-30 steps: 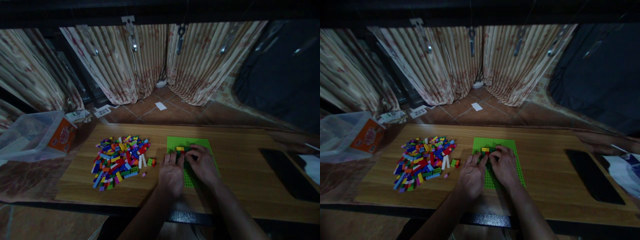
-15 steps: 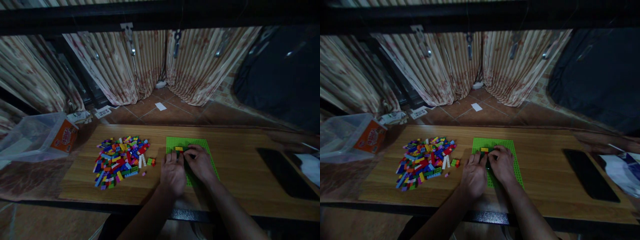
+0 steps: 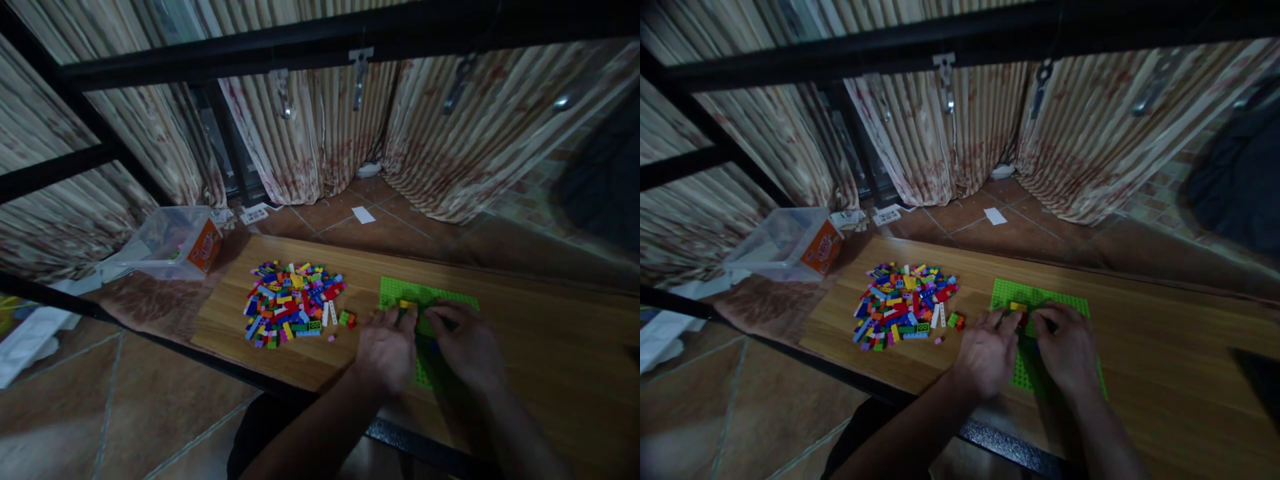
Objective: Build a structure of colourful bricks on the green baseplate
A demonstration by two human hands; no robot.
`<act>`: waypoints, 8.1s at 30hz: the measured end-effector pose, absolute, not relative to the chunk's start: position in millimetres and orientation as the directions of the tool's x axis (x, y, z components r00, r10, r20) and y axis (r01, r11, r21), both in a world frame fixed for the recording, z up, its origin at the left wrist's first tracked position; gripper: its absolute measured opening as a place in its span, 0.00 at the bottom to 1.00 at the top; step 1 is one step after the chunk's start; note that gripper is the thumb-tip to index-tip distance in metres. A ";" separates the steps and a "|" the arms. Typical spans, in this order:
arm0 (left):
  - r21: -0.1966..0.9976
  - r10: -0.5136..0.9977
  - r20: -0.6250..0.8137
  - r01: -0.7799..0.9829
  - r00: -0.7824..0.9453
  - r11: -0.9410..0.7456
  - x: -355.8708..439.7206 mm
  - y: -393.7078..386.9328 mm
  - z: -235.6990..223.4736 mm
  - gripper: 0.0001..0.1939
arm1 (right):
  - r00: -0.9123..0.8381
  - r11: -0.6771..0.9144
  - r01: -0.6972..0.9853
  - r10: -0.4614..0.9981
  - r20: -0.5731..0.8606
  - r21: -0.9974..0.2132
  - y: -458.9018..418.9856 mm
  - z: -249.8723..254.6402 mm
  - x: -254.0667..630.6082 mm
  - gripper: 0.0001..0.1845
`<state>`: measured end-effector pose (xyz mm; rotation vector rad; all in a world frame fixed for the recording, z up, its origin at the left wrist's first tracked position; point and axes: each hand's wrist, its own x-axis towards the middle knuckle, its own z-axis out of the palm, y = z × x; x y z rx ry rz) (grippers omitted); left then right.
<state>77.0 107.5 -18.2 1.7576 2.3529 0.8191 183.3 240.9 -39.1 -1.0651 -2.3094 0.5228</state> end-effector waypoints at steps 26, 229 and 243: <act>0.203 0.657 0.277 0.711 -0.702 0.674 -31.8 56.8 -2.0 0.10 | -0.488 0.578 0.451 0.798 0.355 -0.680 225.9 -30.6 169.3 0.17; 0.589 0.892 0.059 0.737 -0.449 0.332 66.2 123.3 -17.1 0.09 | -0.299 0.214 0.556 0.953 0.048 -0.803 268.1 -39.1 196.0 0.17; 0.592 0.892 0.108 0.749 -0.438 0.297 68.6 120.6 -20.2 0.12 | -0.490 0.545 0.563 0.825 0.280 -0.621 237.9 -31.2 183.1 0.16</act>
